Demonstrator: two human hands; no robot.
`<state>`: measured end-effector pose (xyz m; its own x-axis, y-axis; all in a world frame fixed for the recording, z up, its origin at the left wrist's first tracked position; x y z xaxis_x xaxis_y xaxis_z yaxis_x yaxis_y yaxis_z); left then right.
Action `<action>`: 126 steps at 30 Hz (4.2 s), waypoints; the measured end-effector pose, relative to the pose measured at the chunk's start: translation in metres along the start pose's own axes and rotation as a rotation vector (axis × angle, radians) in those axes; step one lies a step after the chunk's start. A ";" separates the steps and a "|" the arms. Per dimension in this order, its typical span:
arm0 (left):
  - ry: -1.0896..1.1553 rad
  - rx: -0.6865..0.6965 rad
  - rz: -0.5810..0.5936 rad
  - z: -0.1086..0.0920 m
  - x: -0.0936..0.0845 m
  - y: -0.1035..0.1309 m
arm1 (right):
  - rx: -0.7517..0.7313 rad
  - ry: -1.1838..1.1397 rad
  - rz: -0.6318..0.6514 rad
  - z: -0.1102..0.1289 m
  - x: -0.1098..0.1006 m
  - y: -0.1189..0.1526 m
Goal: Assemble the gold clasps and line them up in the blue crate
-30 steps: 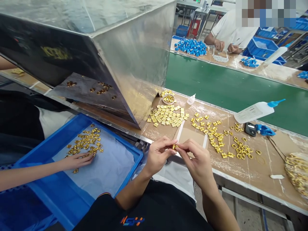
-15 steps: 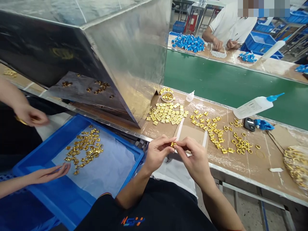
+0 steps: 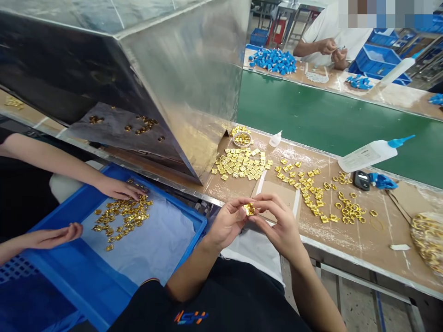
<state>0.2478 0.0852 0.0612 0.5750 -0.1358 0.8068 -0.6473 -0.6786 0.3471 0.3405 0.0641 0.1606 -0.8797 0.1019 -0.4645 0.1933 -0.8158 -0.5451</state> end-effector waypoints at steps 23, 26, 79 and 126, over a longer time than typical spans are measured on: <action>-0.328 0.481 -0.119 -0.042 0.008 0.015 | -0.278 0.354 -0.160 0.042 0.003 0.000; -0.168 0.320 -0.072 -0.031 0.005 0.006 | -0.245 0.220 -0.154 0.037 0.002 -0.001; 0.400 -0.148 -0.116 0.013 0.016 -0.002 | -0.122 -0.040 -0.204 0.012 -0.003 -0.005; 0.358 -0.294 -0.095 0.022 0.003 0.002 | -0.197 -0.055 0.118 0.017 0.019 -0.031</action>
<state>0.2595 0.0674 0.0533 0.4630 0.2095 0.8613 -0.7441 -0.4361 0.5061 0.3105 0.0814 0.1801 -0.8671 -0.0229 -0.4975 0.3726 -0.6927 -0.6175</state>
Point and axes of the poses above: each hand's wrist, its own y-axis away from the middle knuckle, its own x-axis out of the palm, z = x × y, the point moved 10 cm from there along -y, towards the middle knuckle, and after that the axes turned 12 degrees about -x, right-handed, at the moved point
